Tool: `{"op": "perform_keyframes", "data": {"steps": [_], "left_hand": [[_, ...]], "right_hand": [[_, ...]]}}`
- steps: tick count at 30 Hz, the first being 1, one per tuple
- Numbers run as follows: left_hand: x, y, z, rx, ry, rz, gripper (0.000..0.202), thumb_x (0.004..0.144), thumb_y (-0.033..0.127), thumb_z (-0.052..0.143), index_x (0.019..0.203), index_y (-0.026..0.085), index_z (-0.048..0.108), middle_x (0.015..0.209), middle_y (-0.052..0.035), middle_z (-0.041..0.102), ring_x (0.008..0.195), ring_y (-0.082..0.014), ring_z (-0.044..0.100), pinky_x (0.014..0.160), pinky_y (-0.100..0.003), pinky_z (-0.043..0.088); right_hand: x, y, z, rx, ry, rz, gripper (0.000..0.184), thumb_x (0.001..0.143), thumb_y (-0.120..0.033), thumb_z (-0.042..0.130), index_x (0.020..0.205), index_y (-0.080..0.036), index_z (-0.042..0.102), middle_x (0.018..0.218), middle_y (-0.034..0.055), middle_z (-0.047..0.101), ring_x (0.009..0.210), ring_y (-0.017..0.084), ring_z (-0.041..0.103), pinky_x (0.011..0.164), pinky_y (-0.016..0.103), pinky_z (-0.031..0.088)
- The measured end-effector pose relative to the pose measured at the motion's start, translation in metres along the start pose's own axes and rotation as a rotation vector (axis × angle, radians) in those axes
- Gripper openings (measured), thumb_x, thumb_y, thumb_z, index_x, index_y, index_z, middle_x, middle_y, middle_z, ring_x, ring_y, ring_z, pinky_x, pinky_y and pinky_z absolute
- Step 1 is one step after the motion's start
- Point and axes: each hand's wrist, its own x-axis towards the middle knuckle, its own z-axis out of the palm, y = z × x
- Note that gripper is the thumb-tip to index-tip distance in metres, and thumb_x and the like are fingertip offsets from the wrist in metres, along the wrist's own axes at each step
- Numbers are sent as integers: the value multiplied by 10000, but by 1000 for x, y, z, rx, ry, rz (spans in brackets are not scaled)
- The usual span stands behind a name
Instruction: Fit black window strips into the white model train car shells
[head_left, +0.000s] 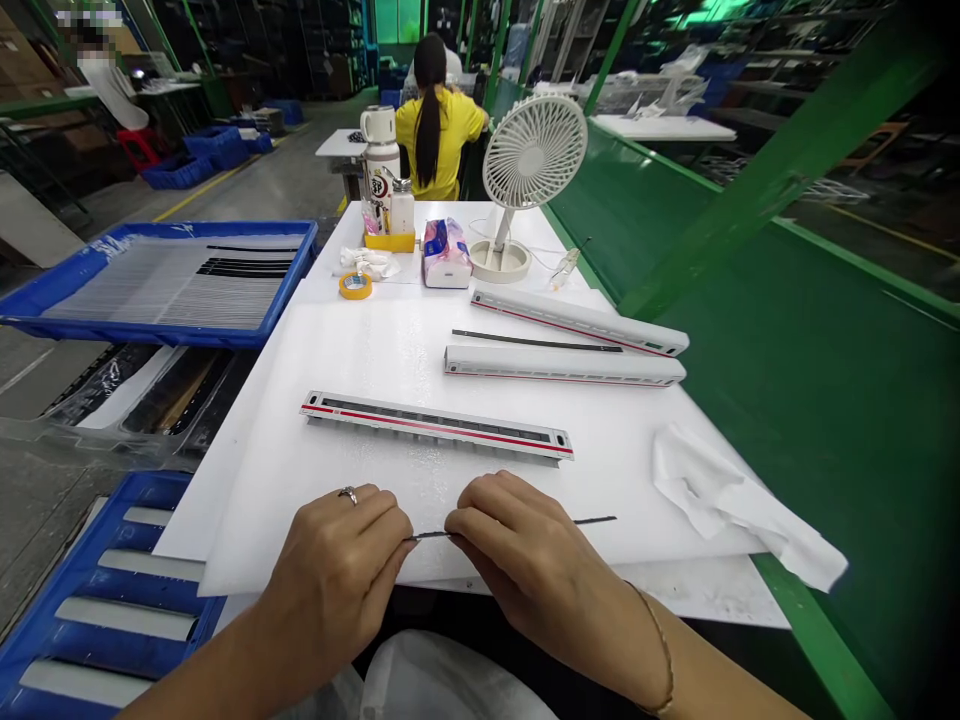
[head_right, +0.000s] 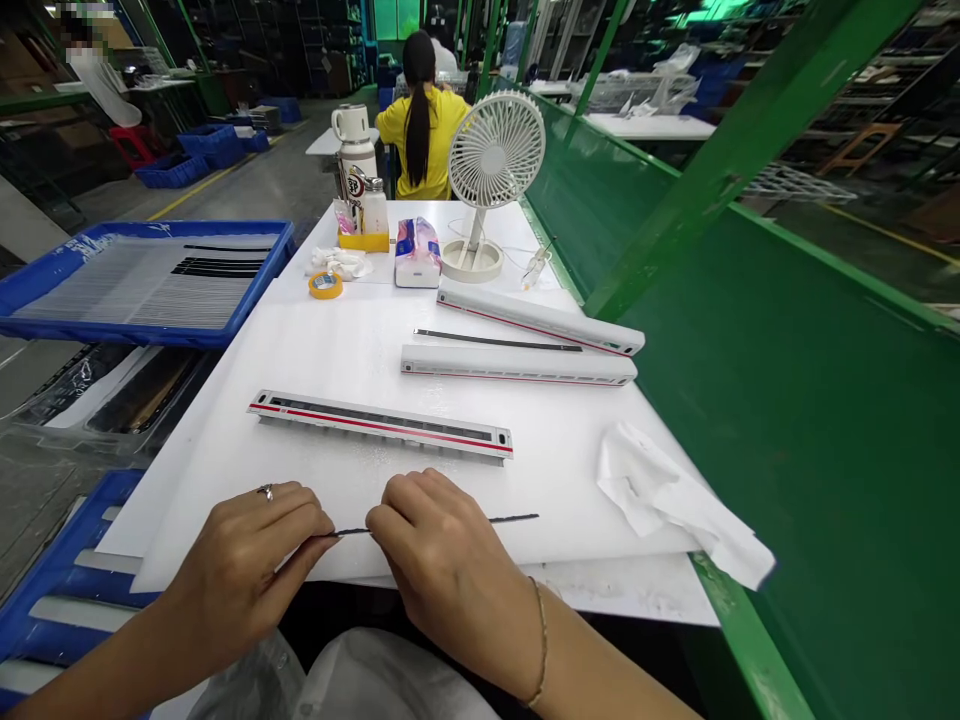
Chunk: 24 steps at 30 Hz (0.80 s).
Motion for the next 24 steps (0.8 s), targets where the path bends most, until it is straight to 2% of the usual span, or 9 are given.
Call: {"op": "perform_keyframes", "data": {"steps": [4, 7, 9, 12, 15, 18, 21, 24], "left_hand": [[3, -3, 5, 53, 3, 44, 196, 845, 56, 443, 720, 154, 557, 637, -7, 533, 587, -152, 457, 562, -339, 352], [2, -11, 13, 117, 50, 73, 173, 815, 17, 475, 751, 137, 581, 641, -24, 541, 598, -162, 474, 558, -343, 374], [-2, -17, 21, 153, 117, 119, 167, 777, -20, 517, 844, 106, 603, 695, -52, 567, 659, -177, 512, 572, -338, 410], [-9, -23, 30, 235, 264, 240, 294, 711, -70, 588, 987, 29, 590, 820, -123, 590, 769, -213, 546, 617, -349, 460], [-14, -24, 32, 311, 329, 320, 356, 660, -91, 641, 1002, -9, 587, 893, -171, 582, 828, -248, 547, 655, -387, 476], [-12, -21, 29, 226, 279, 258, 347, 683, -46, 663, 1017, 10, 586, 898, -151, 584, 830, -230, 542, 694, -404, 476], [-6, -18, 25, 51, 210, 135, 256, 756, 2, 620, 1003, 63, 590, 838, -98, 591, 767, -178, 533, 674, -370, 462], [-2, -18, 27, -6, 194, 81, 197, 790, -4, 571, 950, 109, 595, 797, -67, 596, 739, -165, 530, 648, -349, 439]], "right_hand": [[1, 5, 5, -55, -15, -72, 262, 822, 5, 362, 706, -120, 560, 699, 58, 497, 624, 150, 362, 583, 300, 317], [0, 12, 14, -116, 35, -128, 261, 836, -11, 353, 774, -109, 586, 714, 73, 516, 628, 159, 369, 584, 308, 329], [-4, 16, 21, -151, 87, -148, 248, 847, -19, 366, 841, -108, 598, 739, 79, 535, 639, 162, 382, 594, 311, 344], [-9, 18, 24, -109, 132, -79, 221, 856, -40, 422, 985, -114, 585, 828, 86, 565, 703, 169, 445, 631, 310, 379], [-10, 16, 19, 92, 44, 71, 192, 886, -128, 474, 1056, -143, 561, 849, 65, 564, 730, 160, 489, 636, 290, 403], [-8, 15, 12, 209, 12, 117, 170, 899, -117, 455, 998, -171, 582, 800, 39, 546, 704, 144, 483, 633, 279, 401], [-6, 17, 12, 167, 55, 95, 195, 876, -62, 456, 961, -165, 598, 796, 43, 538, 700, 144, 467, 632, 288, 386], [-4, 19, 17, 124, 60, 106, 182, 857, -53, 477, 935, -149, 611, 796, 53, 538, 706, 153, 458, 628, 298, 372]]}}
